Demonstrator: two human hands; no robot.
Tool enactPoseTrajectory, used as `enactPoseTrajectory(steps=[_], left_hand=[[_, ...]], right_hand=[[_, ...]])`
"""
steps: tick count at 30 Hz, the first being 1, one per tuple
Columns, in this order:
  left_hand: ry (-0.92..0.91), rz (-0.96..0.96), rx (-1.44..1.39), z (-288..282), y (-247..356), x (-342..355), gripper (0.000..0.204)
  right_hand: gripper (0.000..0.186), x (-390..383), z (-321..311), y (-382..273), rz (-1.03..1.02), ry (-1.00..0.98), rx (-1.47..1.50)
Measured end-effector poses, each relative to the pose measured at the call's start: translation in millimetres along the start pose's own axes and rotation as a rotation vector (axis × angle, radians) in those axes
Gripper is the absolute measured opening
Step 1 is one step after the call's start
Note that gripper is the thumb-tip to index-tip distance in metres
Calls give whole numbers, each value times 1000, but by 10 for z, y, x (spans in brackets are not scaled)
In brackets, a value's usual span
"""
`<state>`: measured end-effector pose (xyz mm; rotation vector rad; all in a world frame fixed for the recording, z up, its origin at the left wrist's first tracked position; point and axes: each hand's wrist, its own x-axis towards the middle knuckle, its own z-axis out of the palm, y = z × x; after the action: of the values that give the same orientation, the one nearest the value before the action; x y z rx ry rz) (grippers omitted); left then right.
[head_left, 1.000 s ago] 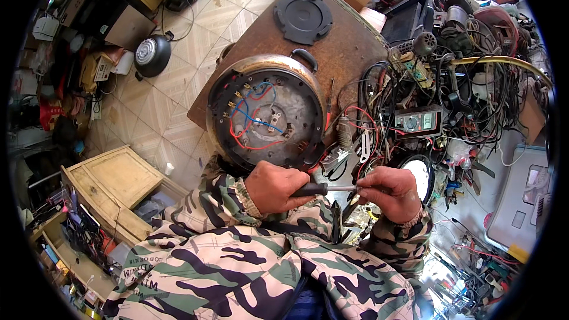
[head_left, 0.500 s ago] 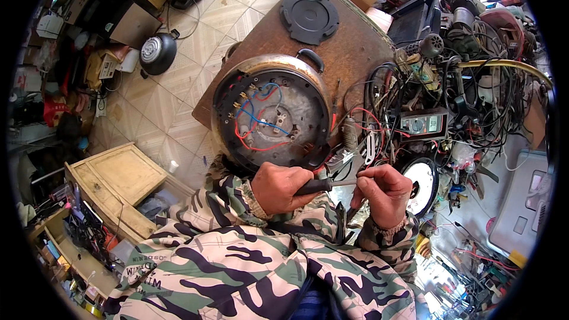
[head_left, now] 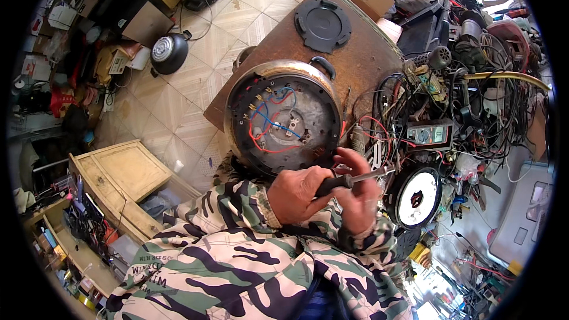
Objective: The person repairs a circular electronic device by hand, using a screwdriver and pliers to adjust and connect internal wires. The person repeatedly manipulates the wiring inside the device's housing throughout the clip.
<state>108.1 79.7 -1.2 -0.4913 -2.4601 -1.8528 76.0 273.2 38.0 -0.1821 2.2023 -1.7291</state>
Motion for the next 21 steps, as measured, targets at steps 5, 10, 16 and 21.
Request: enactPoseTrajectory(steps=[5,10,16,21], left_hand=[[42,34,-46,75,-20,-64,60],[104,-8,282,-263,32,1,42],[214,-150,602,-353,-257,80,26],[216,-155,687,-273,-338,95,15]], right_hand=[[49,-141,301,-55,89,-47,185],[37,-77,-62,-325,38,60,-411],[45,-26,-356,-567,-167,6,-721],[36,117,-251,-750,-367,-19,-721]])
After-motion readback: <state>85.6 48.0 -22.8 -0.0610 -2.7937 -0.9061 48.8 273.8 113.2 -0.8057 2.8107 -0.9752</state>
